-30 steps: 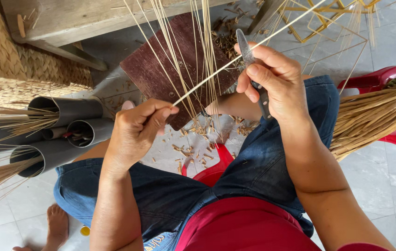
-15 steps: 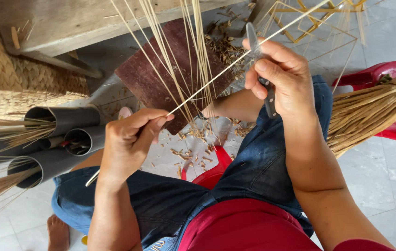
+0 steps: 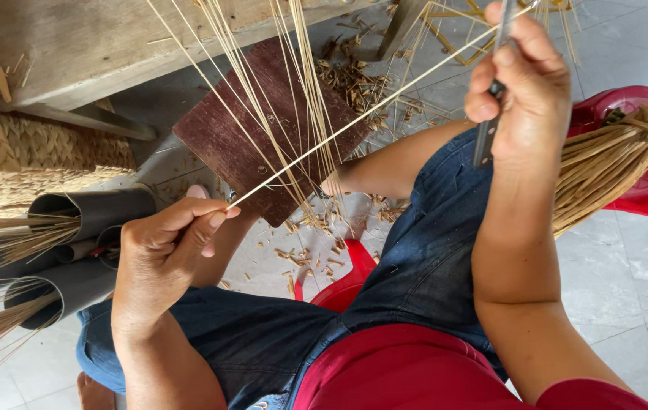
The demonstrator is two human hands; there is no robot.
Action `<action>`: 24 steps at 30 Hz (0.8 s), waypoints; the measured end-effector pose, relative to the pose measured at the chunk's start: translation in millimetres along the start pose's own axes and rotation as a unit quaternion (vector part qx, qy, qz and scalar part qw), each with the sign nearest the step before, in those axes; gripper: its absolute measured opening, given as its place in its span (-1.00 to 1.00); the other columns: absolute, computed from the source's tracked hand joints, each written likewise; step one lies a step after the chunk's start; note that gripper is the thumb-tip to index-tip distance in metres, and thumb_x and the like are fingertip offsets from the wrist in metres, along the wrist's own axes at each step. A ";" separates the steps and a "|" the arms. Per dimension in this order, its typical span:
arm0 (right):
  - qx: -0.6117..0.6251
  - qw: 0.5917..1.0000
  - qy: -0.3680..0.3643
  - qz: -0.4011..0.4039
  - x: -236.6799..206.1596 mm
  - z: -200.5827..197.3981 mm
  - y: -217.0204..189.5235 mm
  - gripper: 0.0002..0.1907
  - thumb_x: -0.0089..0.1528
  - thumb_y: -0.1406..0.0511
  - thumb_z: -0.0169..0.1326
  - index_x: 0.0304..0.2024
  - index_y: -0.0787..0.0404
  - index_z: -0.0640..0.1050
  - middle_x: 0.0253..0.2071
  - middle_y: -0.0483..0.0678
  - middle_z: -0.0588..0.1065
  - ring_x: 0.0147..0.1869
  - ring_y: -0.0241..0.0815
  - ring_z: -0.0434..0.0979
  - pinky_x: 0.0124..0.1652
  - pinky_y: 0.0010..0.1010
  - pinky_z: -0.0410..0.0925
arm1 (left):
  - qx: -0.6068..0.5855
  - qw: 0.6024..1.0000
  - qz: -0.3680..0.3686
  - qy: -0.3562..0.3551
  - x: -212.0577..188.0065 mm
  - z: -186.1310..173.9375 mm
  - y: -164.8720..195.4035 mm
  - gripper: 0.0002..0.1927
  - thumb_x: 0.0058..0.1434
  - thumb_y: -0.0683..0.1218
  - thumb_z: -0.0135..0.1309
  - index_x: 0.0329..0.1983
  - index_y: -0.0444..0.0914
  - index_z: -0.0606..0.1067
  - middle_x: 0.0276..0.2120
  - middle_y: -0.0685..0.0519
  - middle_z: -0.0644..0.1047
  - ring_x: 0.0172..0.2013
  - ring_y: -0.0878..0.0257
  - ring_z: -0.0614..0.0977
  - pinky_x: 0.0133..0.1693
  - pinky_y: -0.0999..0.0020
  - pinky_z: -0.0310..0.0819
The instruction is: The person sits on a low stool and splits thin bamboo strips with a small knife, pulling strips apart by hand and shaving the edges. Finished strips are set aside with a growing pile of split strips while shavings fall to the floor.
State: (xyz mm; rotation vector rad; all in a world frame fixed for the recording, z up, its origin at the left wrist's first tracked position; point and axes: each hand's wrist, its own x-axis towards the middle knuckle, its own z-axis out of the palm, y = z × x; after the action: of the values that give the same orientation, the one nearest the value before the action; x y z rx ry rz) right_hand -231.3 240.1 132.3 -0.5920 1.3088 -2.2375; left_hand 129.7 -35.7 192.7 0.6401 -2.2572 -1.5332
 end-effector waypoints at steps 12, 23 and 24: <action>-0.116 0.975 -0.178 0.064 -47.1 104.1 7.9 -0.49 0.45 0.45 -0.07 0.47 0.29 0.29 -0.50 -0.01 0.47 -0.62 -0.38 0.26 -0.54 -0.56 0.21 | -0.226 0.972 -0.027 0.060 15.5 38.5 -5.2 -0.84 0.48 -0.14 0.04 -0.02 -0.27 0.60 -0.54 0.16 0.52 -0.63 0.52 0.36 -0.60 0.61 0.18; 0.000 0.956 -0.266 0.127 -53.7 164.9 39.7 -0.31 0.49 0.37 0.01 0.61 0.20 0.06 -0.34 0.17 0.57 -0.47 -0.31 0.46 -0.41 -0.56 0.34 | -0.276 0.960 -0.041 0.022 19.4 73.6 -3.7 -0.77 0.50 -0.04 0.00 0.03 -0.26 0.58 -0.54 0.16 0.51 -0.61 0.53 0.37 -0.58 0.62 0.21; -0.006 0.959 -0.259 0.117 -53.6 162.8 42.4 -0.35 0.49 0.38 0.01 0.58 0.22 0.11 -0.34 0.17 0.57 -0.48 -0.29 0.47 -0.44 -0.56 0.34 | -0.278 0.960 -0.041 0.021 20.0 75.5 -4.1 -0.77 0.50 -0.05 0.00 0.02 -0.26 0.58 -0.54 0.16 0.51 -0.61 0.53 0.37 -0.58 0.62 0.22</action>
State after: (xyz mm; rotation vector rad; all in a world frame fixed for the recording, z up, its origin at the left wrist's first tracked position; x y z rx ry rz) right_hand -86.3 143.5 161.3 -0.9026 1.0560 -1.7241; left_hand 75.1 11.1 162.1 0.5905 -1.6578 -2.0473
